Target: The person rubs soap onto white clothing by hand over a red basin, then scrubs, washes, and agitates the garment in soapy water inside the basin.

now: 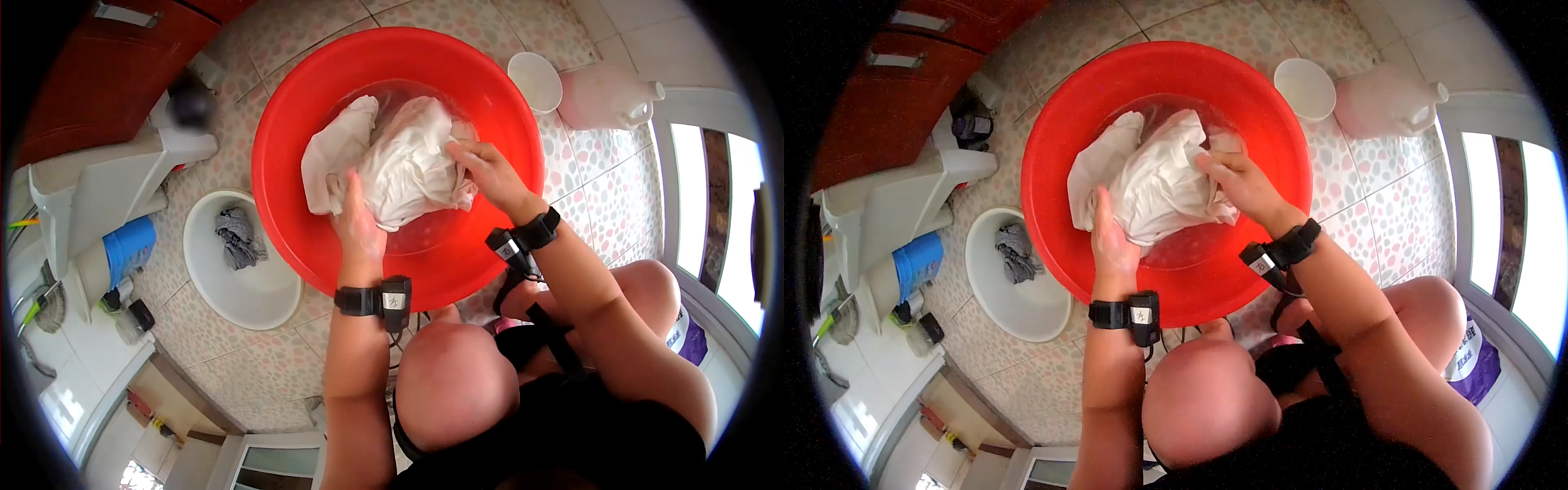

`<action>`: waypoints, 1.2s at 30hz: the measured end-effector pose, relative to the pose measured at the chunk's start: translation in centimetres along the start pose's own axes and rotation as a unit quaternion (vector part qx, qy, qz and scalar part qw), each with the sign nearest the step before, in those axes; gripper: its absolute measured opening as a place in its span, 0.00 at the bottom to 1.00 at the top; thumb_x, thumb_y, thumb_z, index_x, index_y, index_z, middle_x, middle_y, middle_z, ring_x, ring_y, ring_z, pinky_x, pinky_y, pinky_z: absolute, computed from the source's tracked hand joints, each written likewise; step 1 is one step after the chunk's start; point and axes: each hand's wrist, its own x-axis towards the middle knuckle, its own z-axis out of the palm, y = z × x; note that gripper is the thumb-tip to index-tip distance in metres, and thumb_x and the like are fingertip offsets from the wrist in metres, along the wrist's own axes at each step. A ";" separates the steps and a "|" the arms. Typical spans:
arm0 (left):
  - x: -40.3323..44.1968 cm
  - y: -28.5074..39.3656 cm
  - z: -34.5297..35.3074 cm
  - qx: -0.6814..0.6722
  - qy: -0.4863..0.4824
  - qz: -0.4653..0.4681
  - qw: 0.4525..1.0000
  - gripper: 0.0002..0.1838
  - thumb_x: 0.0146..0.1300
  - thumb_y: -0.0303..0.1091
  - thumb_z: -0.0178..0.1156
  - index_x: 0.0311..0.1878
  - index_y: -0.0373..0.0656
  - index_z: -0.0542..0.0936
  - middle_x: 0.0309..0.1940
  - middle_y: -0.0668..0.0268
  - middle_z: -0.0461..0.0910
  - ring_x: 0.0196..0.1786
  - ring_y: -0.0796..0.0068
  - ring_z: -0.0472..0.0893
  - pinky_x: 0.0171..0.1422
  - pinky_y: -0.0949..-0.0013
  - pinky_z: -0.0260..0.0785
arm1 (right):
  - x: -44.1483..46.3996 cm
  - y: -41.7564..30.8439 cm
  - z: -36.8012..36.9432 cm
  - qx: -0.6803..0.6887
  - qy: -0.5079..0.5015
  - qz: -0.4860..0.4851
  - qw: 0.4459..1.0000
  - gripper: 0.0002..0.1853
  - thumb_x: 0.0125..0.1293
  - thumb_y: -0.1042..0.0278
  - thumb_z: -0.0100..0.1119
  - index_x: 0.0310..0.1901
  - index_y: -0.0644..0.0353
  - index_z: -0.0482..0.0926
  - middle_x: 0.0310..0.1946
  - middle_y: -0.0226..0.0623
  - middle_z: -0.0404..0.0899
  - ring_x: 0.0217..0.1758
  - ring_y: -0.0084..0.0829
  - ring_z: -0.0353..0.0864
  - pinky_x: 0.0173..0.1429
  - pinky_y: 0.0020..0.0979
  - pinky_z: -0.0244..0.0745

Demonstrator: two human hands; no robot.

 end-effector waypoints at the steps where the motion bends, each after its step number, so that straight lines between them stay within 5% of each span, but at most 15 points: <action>1: -0.1 0.1 0.2 -0.001 0.000 0.001 1.000 0.26 0.65 0.37 0.54 0.61 0.34 0.62 0.58 0.59 0.66 0.58 0.68 0.69 0.62 0.65 0.63 | 0.4 0.7 -0.8 -0.034 0.010 -0.039 0.999 0.17 0.69 0.57 0.44 0.37 0.62 0.77 0.27 0.28 0.77 0.27 0.18 0.73 0.32 0.21 0.67; 3: -0.4 0.0 0.5 0.016 0.007 0.035 0.999 0.24 0.65 0.37 0.54 0.59 0.32 0.64 0.57 0.59 0.68 0.58 0.68 0.69 0.62 0.65 0.63 | 1.2 1.7 -1.4 -0.069 0.019 -0.078 0.994 0.17 0.70 0.58 0.43 0.41 0.63 0.77 0.29 0.30 0.78 0.30 0.20 0.75 0.35 0.22 0.68; 5: -0.4 -0.7 0.9 0.037 0.022 0.047 0.998 0.23 0.64 0.36 0.54 0.57 0.31 0.66 0.56 0.59 0.69 0.58 0.69 0.70 0.61 0.66 0.64 | 1.6 2.2 -1.7 0.261 -0.007 -0.082 0.962 0.16 0.70 0.60 0.43 0.48 0.62 0.74 0.44 0.42 0.75 0.50 0.30 0.73 0.55 0.30 0.68; 8: -0.1 -1.6 0.8 0.086 0.025 0.073 0.993 0.24 0.65 0.39 0.53 0.57 0.30 0.66 0.56 0.59 0.69 0.58 0.67 0.70 0.62 0.65 0.63 | 0.8 0.3 1.0 0.470 -0.020 -0.002 0.883 0.17 0.70 0.61 0.40 0.54 0.61 0.68 0.50 0.41 0.72 0.54 0.32 0.72 0.60 0.32 0.66; 12: 0.1 -1.1 0.7 0.093 0.027 0.081 0.992 0.25 0.66 0.40 0.52 0.58 0.31 0.66 0.57 0.58 0.69 0.58 0.65 0.70 0.63 0.65 0.62 | 1.0 1.5 1.9 0.459 -0.002 -0.011 0.888 0.20 0.71 0.57 0.40 0.55 0.63 0.66 0.53 0.38 0.72 0.54 0.32 0.74 0.62 0.33 0.66; 17: 0.3 -1.7 -0.3 0.138 -0.004 0.099 0.985 0.23 0.65 0.37 0.52 0.58 0.30 0.66 0.56 0.58 0.69 0.57 0.67 0.71 0.62 0.65 0.63 | 0.9 2.0 2.0 0.351 -0.115 0.126 0.921 0.20 0.64 0.66 0.56 0.55 0.60 0.67 0.50 0.37 0.74 0.50 0.30 0.76 0.53 0.34 0.74; 22: -1.1 -0.9 1.3 0.223 -0.012 0.097 0.970 0.22 0.62 0.30 0.56 0.57 0.29 0.66 0.55 0.60 0.70 0.55 0.69 0.72 0.61 0.68 0.64 | 0.7 0.8 0.9 0.357 -0.090 0.111 0.923 0.17 0.63 0.66 0.56 0.52 0.62 0.71 0.45 0.37 0.77 0.45 0.30 0.79 0.48 0.34 0.77; 25: -1.2 -0.6 2.0 0.290 0.054 0.003 0.956 0.20 0.58 0.40 0.63 0.41 0.28 0.77 0.39 0.65 0.76 0.42 0.79 0.74 0.45 0.78 0.67 | 0.7 0.7 1.1 0.398 -0.090 0.093 0.908 0.17 0.64 0.63 0.55 0.52 0.62 0.71 0.46 0.38 0.77 0.46 0.30 0.79 0.48 0.34 0.77; 28: -0.4 -1.1 2.0 0.237 0.085 0.058 0.966 0.22 0.56 0.47 0.64 0.33 0.30 0.79 0.28 0.68 0.74 0.34 0.81 0.71 0.37 0.77 0.65 | 0.3 0.7 1.8 0.363 -0.020 0.090 0.927 0.15 0.65 0.60 0.54 0.47 0.62 0.75 0.42 0.37 0.79 0.43 0.31 0.80 0.48 0.35 0.78; 30: -0.4 -0.6 2.2 0.265 0.070 0.079 0.958 0.23 0.57 0.47 0.63 0.31 0.30 0.79 0.27 0.69 0.72 0.33 0.81 0.69 0.38 0.75 0.65 | -0.6 0.4 2.4 0.075 0.054 -0.005 0.996 0.15 0.63 0.59 0.55 0.44 0.64 0.77 0.34 0.41 0.81 0.33 0.34 0.81 0.40 0.34 0.77; 31: -0.8 0.5 4.1 0.264 0.072 0.082 0.958 0.23 0.57 0.47 0.63 0.31 0.30 0.79 0.27 0.69 0.72 0.33 0.81 0.69 0.38 0.75 0.65 | -0.9 0.8 3.2 0.073 0.051 -0.006 0.996 0.15 0.63 0.59 0.55 0.44 0.64 0.77 0.34 0.41 0.81 0.33 0.34 0.81 0.40 0.34 0.77; 32: -1.2 1.6 6.1 0.355 0.151 -0.007 0.923 0.24 0.58 0.46 0.61 0.34 0.28 0.77 0.29 0.68 0.73 0.35 0.80 0.70 0.40 0.76 0.65 | -1.2 1.3 4.3 -0.102 0.107 -0.178 0.973 0.17 0.63 0.57 0.55 0.39 0.66 0.78 0.29 0.44 0.80 0.29 0.35 0.80 0.35 0.35 0.75; 33: -1.5 2.1 7.5 0.438 0.226 -0.096 0.865 0.25 0.60 0.46 0.60 0.36 0.26 0.76 0.31 0.67 0.73 0.36 0.79 0.70 0.43 0.76 0.66 | -0.9 1.7 5.2 -0.269 0.156 -0.341 0.887 0.19 0.62 0.55 0.55 0.34 0.68 0.79 0.23 0.48 0.79 0.24 0.37 0.79 0.30 0.35 0.73; 34: -1.5 0.9 7.6 0.436 0.228 -0.093 0.865 0.25 0.60 0.46 0.60 0.36 0.26 0.76 0.31 0.67 0.73 0.36 0.79 0.70 0.43 0.76 0.66 | 0.0 1.8 6.0 -0.269 0.153 -0.344 0.887 0.19 0.62 0.55 0.55 0.34 0.68 0.79 0.23 0.48 0.79 0.24 0.37 0.79 0.30 0.35 0.73; 36: -1.8 -3.7 7.6 0.298 0.154 0.118 0.935 0.25 0.64 0.48 0.53 0.42 0.28 0.75 0.33 0.64 0.74 0.37 0.78 0.72 0.42 0.76 0.67 | 2.1 1.9 7.1 -0.360 0.339 -0.456 0.740 0.25 0.61 0.49 0.54 0.27 0.70 0.77 0.18 0.54 0.74 0.19 0.42 0.76 0.26 0.40 0.68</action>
